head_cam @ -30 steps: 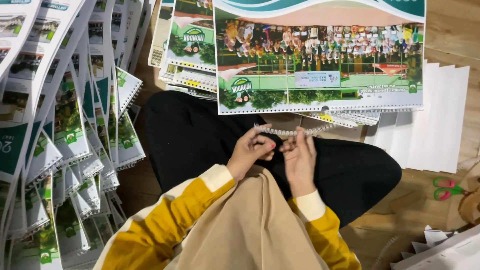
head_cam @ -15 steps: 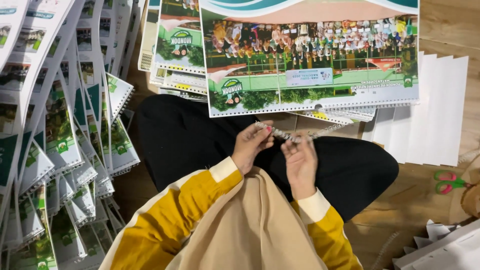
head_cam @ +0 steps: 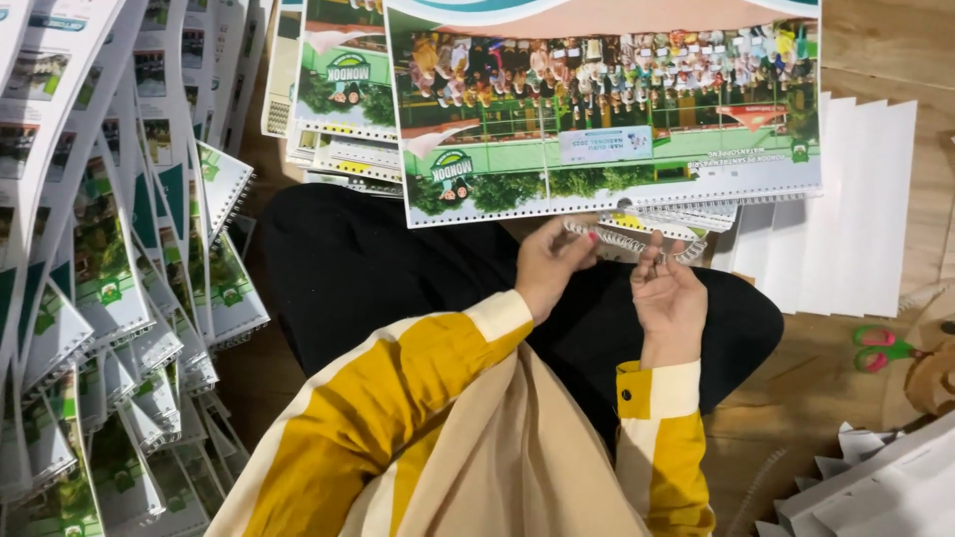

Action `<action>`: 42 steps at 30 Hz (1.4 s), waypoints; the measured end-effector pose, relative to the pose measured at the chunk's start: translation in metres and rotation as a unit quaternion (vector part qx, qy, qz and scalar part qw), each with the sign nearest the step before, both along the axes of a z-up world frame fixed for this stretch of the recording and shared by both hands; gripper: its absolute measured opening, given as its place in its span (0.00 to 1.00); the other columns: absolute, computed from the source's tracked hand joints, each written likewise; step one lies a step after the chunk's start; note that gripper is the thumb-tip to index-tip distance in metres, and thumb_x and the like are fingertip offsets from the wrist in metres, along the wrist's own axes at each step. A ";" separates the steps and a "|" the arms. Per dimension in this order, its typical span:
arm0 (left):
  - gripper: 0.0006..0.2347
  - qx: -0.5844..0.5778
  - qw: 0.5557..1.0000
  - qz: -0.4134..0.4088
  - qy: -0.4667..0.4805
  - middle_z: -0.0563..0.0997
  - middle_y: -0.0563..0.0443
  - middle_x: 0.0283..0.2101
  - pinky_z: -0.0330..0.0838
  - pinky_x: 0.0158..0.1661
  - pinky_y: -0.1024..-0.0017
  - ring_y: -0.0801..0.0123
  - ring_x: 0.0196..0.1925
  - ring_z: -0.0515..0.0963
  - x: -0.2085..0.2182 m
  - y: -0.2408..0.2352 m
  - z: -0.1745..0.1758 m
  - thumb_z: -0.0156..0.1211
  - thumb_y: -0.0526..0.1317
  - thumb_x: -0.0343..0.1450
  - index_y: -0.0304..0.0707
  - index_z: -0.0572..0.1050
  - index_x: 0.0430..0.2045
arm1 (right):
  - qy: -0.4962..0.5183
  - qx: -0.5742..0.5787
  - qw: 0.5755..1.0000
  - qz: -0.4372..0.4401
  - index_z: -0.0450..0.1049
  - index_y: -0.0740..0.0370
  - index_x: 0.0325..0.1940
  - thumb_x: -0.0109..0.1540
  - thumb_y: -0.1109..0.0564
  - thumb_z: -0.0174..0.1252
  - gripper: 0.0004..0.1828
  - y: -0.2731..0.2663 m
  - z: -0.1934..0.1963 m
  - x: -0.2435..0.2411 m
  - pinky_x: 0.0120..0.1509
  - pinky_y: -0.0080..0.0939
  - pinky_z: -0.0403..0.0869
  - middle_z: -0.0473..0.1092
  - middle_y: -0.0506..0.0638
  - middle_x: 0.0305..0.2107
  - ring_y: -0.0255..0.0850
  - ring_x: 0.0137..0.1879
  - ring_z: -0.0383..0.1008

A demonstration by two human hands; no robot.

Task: The person sits on the floor and assembles wall calendars by inserting spiral wire bindings into the punched holes of the calendar pages. They handle multiple calendar sheets and wire bindings, threading the wires through the holes and securing them.

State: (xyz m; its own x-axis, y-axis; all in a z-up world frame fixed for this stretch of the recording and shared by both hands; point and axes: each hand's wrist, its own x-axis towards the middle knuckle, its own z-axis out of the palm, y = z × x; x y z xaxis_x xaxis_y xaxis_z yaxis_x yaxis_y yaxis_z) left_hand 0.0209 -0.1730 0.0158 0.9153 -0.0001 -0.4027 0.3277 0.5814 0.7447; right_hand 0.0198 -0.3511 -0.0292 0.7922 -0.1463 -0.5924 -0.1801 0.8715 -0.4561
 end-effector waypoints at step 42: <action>0.09 -0.011 0.980 0.180 0.089 0.76 0.32 0.34 0.77 0.38 0.67 0.56 0.34 0.80 -0.029 0.121 0.013 0.56 0.34 0.66 0.21 0.69 0.33 | -0.006 -0.181 0.980 0.081 0.68 0.64 0.38 0.57 0.54 0.58 0.12 0.115 0.049 0.016 0.41 0.43 0.79 0.69 0.53 0.26 0.41 0.32 0.75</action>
State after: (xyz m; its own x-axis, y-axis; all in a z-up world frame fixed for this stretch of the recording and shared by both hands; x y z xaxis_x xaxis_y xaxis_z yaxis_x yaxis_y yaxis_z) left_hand -0.0077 -0.0516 0.0291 0.7730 0.3002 -0.5589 0.2211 0.6982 0.6809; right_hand 0.0358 -0.2362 0.0202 0.8292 -0.2172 -0.5151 -0.2948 0.6130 -0.7330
